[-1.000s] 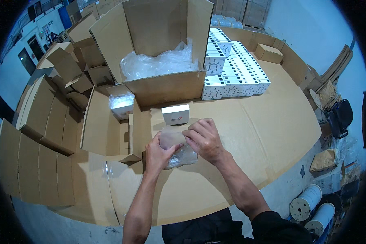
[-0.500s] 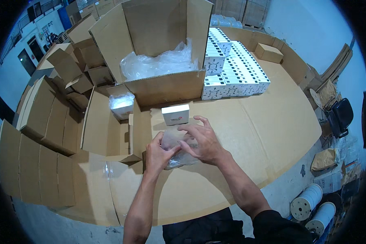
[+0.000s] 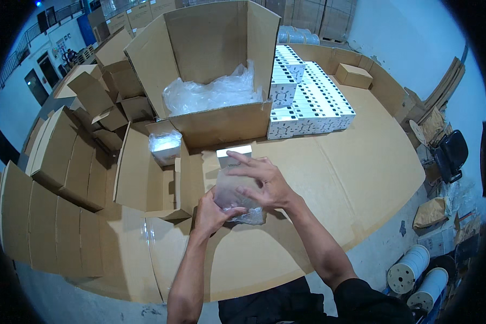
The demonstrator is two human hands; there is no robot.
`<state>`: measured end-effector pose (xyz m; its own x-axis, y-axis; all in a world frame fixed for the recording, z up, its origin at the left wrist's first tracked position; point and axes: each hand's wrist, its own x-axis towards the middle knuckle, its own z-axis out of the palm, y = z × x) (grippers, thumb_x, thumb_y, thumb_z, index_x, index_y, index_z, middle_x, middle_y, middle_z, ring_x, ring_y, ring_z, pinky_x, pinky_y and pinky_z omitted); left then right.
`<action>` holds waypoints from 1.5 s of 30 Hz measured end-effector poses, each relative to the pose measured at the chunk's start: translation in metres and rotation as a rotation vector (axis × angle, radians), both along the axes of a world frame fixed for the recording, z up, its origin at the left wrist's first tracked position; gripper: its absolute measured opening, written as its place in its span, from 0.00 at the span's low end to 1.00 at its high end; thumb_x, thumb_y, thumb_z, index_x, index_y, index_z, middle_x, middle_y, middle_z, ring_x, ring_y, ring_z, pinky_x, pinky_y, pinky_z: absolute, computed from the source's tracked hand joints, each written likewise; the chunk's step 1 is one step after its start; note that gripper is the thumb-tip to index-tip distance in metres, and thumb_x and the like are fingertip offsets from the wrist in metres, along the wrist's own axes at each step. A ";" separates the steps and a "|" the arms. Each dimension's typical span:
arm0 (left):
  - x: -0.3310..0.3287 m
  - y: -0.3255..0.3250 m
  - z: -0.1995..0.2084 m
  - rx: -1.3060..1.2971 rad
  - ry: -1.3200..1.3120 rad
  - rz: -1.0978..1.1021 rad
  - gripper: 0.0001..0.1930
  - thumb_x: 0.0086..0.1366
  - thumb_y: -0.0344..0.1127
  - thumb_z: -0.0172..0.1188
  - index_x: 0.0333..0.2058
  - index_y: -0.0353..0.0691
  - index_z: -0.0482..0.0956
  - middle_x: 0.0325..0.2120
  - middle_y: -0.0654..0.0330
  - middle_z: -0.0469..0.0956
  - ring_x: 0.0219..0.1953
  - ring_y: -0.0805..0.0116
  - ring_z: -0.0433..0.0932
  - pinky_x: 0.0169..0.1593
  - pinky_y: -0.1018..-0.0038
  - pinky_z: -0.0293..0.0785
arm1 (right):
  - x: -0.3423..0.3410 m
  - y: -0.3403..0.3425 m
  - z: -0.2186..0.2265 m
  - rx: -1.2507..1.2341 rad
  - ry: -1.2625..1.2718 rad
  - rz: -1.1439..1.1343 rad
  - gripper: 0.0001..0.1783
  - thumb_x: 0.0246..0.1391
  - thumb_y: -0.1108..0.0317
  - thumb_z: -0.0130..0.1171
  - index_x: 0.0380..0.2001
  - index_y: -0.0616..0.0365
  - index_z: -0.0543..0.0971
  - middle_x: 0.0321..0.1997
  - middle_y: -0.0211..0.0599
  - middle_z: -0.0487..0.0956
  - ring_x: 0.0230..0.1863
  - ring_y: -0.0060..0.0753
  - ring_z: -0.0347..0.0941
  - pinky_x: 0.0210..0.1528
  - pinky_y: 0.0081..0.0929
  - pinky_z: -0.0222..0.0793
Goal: Packaging items into bubble wrap and placing them into cardboard boxes in a warehouse.
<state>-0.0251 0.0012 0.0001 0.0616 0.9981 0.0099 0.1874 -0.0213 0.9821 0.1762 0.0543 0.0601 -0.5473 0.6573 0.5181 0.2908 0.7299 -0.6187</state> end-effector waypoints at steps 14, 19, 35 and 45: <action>0.000 0.009 0.005 0.068 0.081 0.072 0.31 0.43 0.37 0.84 0.45 0.34 0.80 0.29 0.63 0.82 0.32 0.75 0.78 0.39 0.74 0.78 | 0.019 0.050 -0.050 -0.434 0.581 -0.138 0.24 0.55 0.79 0.53 0.56 0.59 0.78 0.62 0.35 0.77 0.57 0.27 0.70 0.60 0.29 0.66; 0.004 0.007 0.006 0.077 0.053 0.047 0.31 0.43 0.36 0.84 0.45 0.34 0.80 0.31 0.62 0.83 0.33 0.76 0.79 0.40 0.75 0.78 | 0.011 0.024 -0.012 0.160 0.165 -0.279 0.18 0.50 0.75 0.63 0.47 0.57 0.82 0.53 0.38 0.79 0.54 0.36 0.72 0.57 0.34 0.67; -0.002 0.013 -0.002 0.080 0.132 0.104 0.32 0.44 0.41 0.83 0.46 0.34 0.79 0.37 0.52 0.86 0.40 0.63 0.85 0.46 0.66 0.80 | -0.007 0.015 -0.016 -0.006 -0.072 -0.072 0.05 0.59 0.71 0.60 0.37 0.59 0.77 0.32 0.40 0.80 0.32 0.44 0.74 0.42 0.38 0.69; -0.001 0.014 -0.007 0.094 0.118 0.099 0.31 0.44 0.38 0.82 0.47 0.34 0.80 0.38 0.52 0.86 0.42 0.62 0.85 0.48 0.65 0.80 | -0.012 0.012 -0.004 -0.437 0.143 -0.054 0.14 0.70 0.62 0.47 0.47 0.60 0.78 0.36 0.37 0.80 0.39 0.33 0.75 0.46 0.32 0.70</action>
